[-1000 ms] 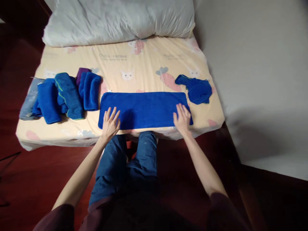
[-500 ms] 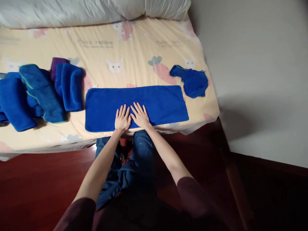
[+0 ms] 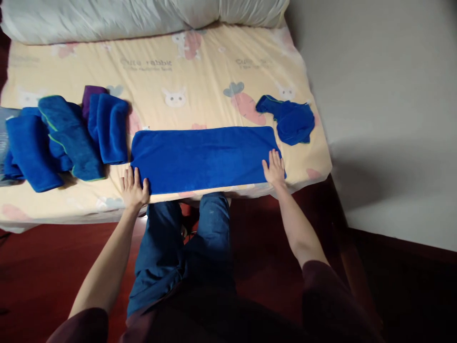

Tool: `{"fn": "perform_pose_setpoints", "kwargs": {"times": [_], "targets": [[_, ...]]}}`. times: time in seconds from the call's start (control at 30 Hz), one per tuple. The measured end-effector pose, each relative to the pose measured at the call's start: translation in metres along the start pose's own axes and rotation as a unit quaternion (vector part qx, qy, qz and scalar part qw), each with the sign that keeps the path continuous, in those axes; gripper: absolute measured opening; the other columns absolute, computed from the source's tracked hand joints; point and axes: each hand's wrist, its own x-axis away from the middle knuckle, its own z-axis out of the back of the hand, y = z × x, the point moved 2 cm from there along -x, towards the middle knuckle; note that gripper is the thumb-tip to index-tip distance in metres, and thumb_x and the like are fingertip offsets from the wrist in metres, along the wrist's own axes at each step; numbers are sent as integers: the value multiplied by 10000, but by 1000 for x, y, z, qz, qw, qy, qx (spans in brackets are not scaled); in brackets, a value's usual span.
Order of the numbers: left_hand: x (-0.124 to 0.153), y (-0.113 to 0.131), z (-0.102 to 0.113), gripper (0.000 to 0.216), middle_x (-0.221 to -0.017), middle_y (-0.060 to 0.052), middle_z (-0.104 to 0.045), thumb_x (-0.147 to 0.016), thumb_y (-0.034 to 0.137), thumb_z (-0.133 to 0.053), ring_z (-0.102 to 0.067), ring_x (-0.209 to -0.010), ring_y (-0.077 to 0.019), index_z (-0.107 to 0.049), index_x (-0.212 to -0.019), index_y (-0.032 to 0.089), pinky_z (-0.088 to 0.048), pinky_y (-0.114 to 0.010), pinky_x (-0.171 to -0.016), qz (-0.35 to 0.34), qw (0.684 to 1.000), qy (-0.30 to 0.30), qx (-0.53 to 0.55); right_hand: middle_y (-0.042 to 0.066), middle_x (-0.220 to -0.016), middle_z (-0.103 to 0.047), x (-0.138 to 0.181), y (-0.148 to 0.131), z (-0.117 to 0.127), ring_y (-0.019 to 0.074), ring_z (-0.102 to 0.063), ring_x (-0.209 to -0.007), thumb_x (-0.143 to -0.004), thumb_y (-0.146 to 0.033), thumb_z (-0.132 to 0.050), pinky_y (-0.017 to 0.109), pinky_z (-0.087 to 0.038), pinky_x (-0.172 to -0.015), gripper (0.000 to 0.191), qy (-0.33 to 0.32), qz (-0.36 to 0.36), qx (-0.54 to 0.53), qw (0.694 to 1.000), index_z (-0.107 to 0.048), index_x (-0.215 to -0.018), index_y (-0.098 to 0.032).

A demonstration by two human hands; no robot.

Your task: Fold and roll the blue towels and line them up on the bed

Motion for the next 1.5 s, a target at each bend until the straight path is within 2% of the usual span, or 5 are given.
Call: {"fn": "perform_pose_setpoints", "kwargs": {"times": [0.23, 0.63, 0.93, 1.33, 1.5], "targets": [[6, 0, -2, 760, -1740, -159, -190, -1021, 509, -357, -126, -1628, -314, -290, -1649, 87, -44, -550, -1328, 12, 1000, 11, 6, -51, -1723, -254, 1, 12, 4, 220, -166, -1625, -1078, -518, -318, 538, -64, -1355, 645, 29, -40, -29, 998, -208, -1686, -333], [9, 2, 2, 724, -1726, -160, -234, -1031, 490, -325, -151, -1627, -287, -321, -1640, 99, -90, -540, -1322, 9, 999, 25, -19, 165, -1715, -256, 73, -289, -63, 279, -146, -1627, -1092, -353, -293, 602, -106, -1304, 612, 42, 48, -49, 997, -337, -1642, -88], [12, 4, 4, 703, -1739, -175, -161, -1031, 435, -354, -49, -1635, -325, -290, -1648, 105, -50, -631, -1311, 23, 1000, 1, -8, 137, -1695, -319, 73, -301, -80, 273, -197, -1616, -1064, -318, -324, 605, -71, -1315, 580, 39, 8, -73, 997, -457, -1590, -115], [-56, 265, -101, 636, -1745, -96, -195, -1056, 375, -282, -44, -1638, -276, -338, -1644, 139, -46, -541, -1351, -310, 934, -164, 61, 142, -1694, -328, 63, -296, -90, 322, -40, -1624, -1060, -306, -446, 608, -16, -1308, 576, 14, 4, -4, 1000, -437, -1606, -124], [-70, 281, -143, 657, -1743, -107, -185, -1029, 380, -375, -72, -1634, -318, -357, -1638, 136, -20, -581, -1339, -297, 931, -206, 53, 150, -1663, -386, 59, -294, -93, 396, -159, -1604, -1008, -309, -491, 702, -61, -1278, 584, -2, -20, -2, 1000, -503, -1572, -158]]}}
